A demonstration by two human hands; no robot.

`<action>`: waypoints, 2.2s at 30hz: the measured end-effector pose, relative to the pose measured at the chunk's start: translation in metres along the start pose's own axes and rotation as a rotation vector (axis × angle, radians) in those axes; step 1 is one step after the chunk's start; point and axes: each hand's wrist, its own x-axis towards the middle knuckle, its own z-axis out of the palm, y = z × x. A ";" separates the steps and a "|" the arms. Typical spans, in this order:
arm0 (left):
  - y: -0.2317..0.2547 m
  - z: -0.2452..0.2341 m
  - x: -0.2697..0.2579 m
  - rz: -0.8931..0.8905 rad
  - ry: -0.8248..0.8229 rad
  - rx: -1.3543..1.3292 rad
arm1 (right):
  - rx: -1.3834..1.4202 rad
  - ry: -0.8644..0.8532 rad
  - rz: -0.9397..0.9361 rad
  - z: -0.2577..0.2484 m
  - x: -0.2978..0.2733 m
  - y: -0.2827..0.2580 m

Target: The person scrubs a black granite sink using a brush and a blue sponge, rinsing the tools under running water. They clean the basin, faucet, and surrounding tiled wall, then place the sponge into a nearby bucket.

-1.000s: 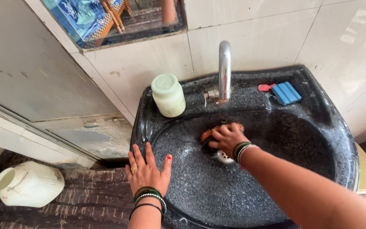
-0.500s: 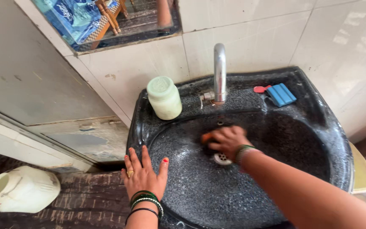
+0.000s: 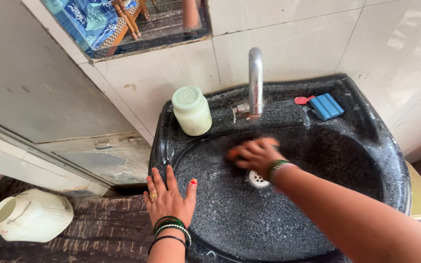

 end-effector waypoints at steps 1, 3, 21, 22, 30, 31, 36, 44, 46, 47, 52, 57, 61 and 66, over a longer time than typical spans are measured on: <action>0.000 0.000 0.000 -0.004 -0.013 -0.001 | 0.026 -0.087 0.017 0.004 -0.014 0.003; 0.002 0.000 0.000 -0.006 -0.031 -0.008 | 0.035 -0.106 0.058 0.006 -0.028 0.012; 0.001 -0.005 -0.003 -0.017 -0.044 0.007 | 0.011 0.173 0.216 0.043 -0.051 0.022; 0.001 -0.005 -0.002 -0.015 -0.041 0.006 | 0.040 0.094 0.235 0.039 -0.046 0.020; 0.003 -0.006 0.000 -0.024 -0.060 0.008 | 0.170 0.497 0.159 -0.016 0.057 -0.023; 0.002 -0.005 -0.002 -0.020 -0.056 0.012 | 0.163 0.418 0.164 -0.013 0.052 -0.024; 0.002 -0.006 -0.001 -0.009 -0.034 0.010 | 0.196 0.019 0.289 0.022 -0.025 0.004; 0.005 -0.010 0.000 -0.029 -0.069 0.011 | 0.332 0.214 0.550 0.016 -0.040 0.016; 0.005 -0.010 0.001 -0.035 -0.086 0.013 | 0.412 0.310 0.463 -0.005 -0.004 0.005; 0.004 -0.010 0.002 -0.039 -0.095 0.013 | 0.439 0.318 0.404 -0.016 0.008 0.001; 0.004 -0.006 0.001 -0.021 -0.046 0.026 | 0.590 0.322 0.600 -0.031 -0.012 -0.001; 0.004 -0.004 0.002 -0.038 -0.040 0.052 | 0.765 0.319 1.004 -0.008 -0.068 0.004; 0.003 -0.004 0.003 -0.047 -0.053 0.071 | 0.827 0.539 1.256 -0.016 -0.071 0.009; 0.004 -0.002 0.004 -0.050 -0.049 0.091 | 0.921 0.197 1.104 -0.064 -0.026 0.011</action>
